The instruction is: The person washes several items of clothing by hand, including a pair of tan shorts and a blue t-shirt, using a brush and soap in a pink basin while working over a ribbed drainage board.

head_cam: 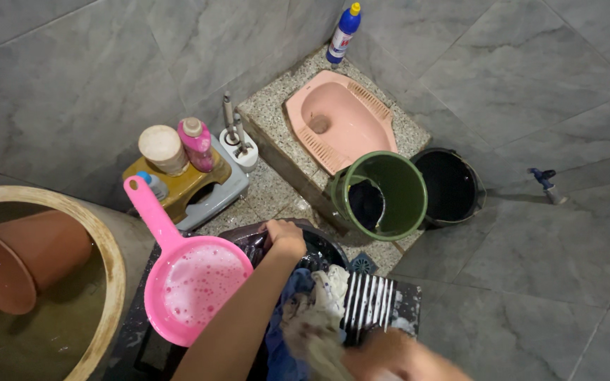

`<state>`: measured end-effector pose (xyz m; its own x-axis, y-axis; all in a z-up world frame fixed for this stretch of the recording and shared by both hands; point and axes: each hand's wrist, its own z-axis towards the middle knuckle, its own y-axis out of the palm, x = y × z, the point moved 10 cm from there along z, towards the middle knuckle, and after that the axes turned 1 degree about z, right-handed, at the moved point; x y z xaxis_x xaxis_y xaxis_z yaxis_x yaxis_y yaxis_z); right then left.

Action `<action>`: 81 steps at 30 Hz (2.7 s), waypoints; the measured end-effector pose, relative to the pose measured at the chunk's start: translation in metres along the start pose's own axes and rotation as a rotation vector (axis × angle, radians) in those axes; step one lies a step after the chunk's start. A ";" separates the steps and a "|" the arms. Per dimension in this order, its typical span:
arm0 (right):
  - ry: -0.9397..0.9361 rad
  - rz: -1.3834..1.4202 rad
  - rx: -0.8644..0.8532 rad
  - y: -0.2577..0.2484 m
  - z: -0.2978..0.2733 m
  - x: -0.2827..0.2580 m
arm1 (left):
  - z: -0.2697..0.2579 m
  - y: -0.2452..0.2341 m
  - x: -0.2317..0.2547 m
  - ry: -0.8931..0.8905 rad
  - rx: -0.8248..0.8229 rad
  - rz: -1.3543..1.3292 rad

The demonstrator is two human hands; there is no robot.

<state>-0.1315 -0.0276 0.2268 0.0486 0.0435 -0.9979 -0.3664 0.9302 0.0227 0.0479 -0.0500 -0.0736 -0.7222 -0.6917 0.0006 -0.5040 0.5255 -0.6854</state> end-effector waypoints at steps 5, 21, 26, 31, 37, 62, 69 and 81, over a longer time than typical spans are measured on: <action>0.324 -0.550 -0.019 0.008 0.012 0.080 | 0.000 0.013 0.003 -0.012 -0.113 0.045; 1.156 -0.014 1.171 -0.093 -0.378 0.369 | 0.062 0.067 -0.012 0.044 -0.208 -0.108; 0.910 -0.312 1.181 -0.094 -0.354 0.369 | 0.085 0.088 -0.016 0.083 -0.259 -0.027; 0.928 -0.359 1.191 -0.106 -0.330 0.341 | 0.104 0.096 -0.023 0.061 -0.318 0.032; 0.829 -0.226 1.183 -0.125 -0.314 0.338 | 0.102 0.070 -0.022 0.122 -0.203 0.073; 0.852 -0.084 1.227 -0.179 -0.294 0.357 | 0.174 0.048 -0.046 0.015 -0.172 -0.077; 0.520 -0.750 1.157 -0.159 -0.159 0.181 | 0.064 -0.043 0.006 0.188 0.232 -0.091; 0.171 -0.696 0.741 -0.062 -0.041 0.165 | -0.142 -0.064 0.025 0.620 0.401 -0.701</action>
<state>-0.1385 -0.0929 0.0580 -0.1234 -0.5893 -0.7985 0.3600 0.7232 -0.5894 -0.0048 -0.0310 0.0736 -0.5008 -0.3417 0.7952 -0.7945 -0.1831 -0.5790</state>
